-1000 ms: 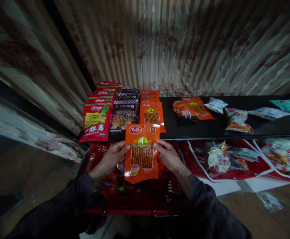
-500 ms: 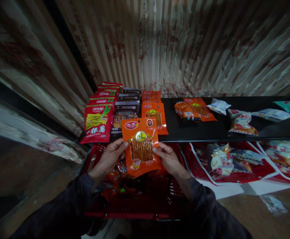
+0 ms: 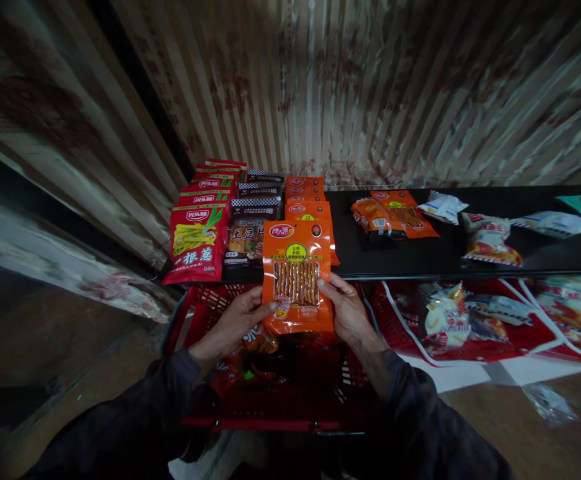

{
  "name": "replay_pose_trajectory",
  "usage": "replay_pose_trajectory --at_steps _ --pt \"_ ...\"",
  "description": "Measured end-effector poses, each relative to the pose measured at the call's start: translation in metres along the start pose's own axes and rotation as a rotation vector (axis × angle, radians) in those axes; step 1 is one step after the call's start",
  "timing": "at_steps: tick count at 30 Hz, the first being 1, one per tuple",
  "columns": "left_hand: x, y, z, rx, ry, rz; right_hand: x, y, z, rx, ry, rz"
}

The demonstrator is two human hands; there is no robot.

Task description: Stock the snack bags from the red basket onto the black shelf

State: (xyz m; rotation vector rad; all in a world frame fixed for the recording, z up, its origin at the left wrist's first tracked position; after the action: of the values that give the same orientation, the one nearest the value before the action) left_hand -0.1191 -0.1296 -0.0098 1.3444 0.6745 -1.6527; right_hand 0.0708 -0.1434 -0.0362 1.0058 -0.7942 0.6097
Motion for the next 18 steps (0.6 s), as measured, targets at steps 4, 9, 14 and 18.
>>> replay_pose_trajectory --at_steps 4,9,14,18 --pt "-0.001 0.001 0.003 -0.035 -0.021 -0.011 0.003 0.01 0.006 0.106 0.025 0.021" --pt "-0.009 -0.01 0.002 -0.128 0.018 0.074 0.003 0.034 0.022 0.354 0.093 0.081" --pt "-0.014 -0.012 0.001 -0.11 0.054 0.136 0.004 0.044 0.025 0.41 0.088 0.088" --pt "-0.017 -0.009 0.004 -0.036 0.063 0.022 0.002 0.039 0.021 0.38 0.086 0.079"
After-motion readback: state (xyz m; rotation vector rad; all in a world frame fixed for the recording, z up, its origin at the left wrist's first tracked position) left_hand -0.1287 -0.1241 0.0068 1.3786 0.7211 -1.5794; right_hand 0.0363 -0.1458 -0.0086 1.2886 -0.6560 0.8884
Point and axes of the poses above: each hand's wrist, its own z-axis away from the middle knuckle, its own y-axis out of the palm, x = y × z, the point moved 8 cm from there along -z, towards the middle knuckle, and after that the axes turned 3 degrees about -z, right-handed, at the moved point
